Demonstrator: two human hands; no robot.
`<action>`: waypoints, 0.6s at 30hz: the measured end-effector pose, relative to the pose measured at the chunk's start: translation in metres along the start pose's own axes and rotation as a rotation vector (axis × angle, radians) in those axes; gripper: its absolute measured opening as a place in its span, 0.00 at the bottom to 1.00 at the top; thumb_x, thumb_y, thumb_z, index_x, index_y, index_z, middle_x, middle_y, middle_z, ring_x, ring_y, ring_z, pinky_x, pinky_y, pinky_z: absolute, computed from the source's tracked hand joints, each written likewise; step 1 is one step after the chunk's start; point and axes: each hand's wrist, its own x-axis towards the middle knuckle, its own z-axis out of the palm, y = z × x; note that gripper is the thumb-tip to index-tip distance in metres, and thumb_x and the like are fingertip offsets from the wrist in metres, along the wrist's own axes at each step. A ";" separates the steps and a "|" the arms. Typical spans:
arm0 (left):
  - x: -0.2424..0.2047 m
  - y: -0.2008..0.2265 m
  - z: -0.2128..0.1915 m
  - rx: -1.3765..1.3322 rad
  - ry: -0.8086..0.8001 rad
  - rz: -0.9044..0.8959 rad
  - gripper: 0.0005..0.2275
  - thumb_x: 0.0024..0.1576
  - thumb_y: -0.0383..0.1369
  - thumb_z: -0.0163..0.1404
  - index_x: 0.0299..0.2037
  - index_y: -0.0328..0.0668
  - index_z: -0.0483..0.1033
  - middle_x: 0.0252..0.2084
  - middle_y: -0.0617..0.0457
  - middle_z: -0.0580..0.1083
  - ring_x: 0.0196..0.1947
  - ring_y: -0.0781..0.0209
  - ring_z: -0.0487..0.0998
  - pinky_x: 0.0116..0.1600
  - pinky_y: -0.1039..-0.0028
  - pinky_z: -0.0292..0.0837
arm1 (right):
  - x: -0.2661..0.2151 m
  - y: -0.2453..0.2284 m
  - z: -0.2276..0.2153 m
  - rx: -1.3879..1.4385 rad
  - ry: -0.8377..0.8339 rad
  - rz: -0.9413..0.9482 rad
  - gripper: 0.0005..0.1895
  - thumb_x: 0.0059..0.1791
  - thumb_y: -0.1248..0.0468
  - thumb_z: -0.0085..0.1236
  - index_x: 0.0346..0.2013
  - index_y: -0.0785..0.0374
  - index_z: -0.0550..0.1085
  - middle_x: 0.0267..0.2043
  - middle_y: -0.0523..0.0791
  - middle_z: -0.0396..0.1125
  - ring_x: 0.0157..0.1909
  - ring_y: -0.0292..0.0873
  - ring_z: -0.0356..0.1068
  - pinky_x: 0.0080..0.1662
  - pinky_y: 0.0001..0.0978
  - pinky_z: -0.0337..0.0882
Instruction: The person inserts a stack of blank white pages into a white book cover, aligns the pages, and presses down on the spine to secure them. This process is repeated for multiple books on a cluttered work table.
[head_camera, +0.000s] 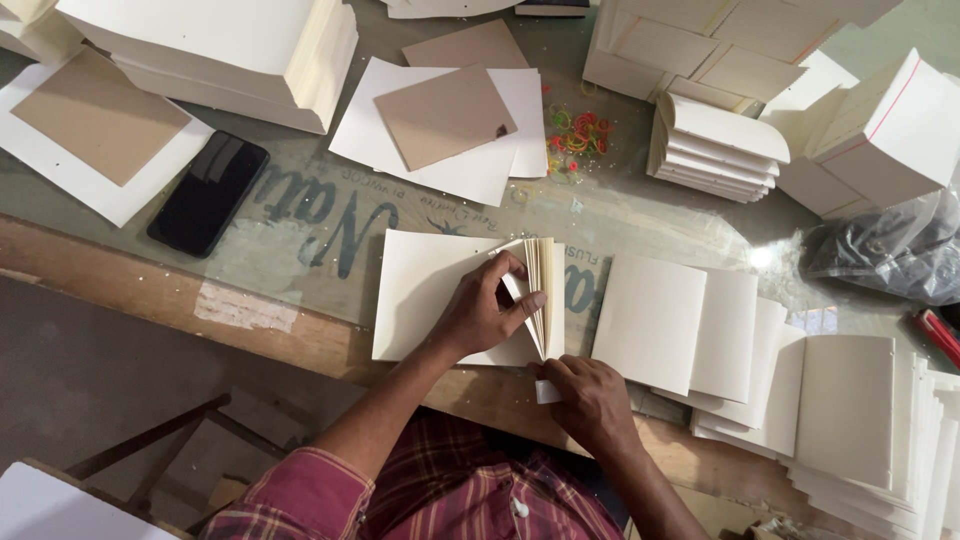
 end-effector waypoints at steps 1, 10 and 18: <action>0.000 0.000 0.000 -0.002 -0.001 -0.006 0.17 0.59 0.42 0.58 0.44 0.37 0.70 0.42 0.47 0.78 0.38 0.53 0.82 0.41 0.65 0.78 | 0.000 0.001 0.001 -0.005 0.002 0.002 0.19 0.33 0.72 0.62 0.37 0.56 0.79 0.30 0.42 0.73 0.33 0.45 0.73 0.38 0.40 0.73; -0.002 0.001 0.004 -0.146 0.052 -0.082 0.27 0.57 0.39 0.56 0.61 0.39 0.57 0.42 0.46 0.76 0.36 0.51 0.80 0.41 0.63 0.76 | 0.005 0.020 -0.006 0.494 0.085 0.257 0.07 0.49 0.61 0.65 0.37 0.60 0.81 0.31 0.44 0.79 0.29 0.38 0.78 0.32 0.32 0.79; -0.002 0.014 0.010 0.242 -0.162 0.062 0.23 0.60 0.30 0.50 0.67 0.52 0.63 0.48 0.39 0.71 0.44 0.43 0.78 0.46 0.57 0.76 | 0.063 0.028 -0.034 0.802 -0.150 0.809 0.19 0.53 0.52 0.60 0.50 0.63 0.77 0.27 0.46 0.72 0.20 0.35 0.57 0.24 0.30 0.59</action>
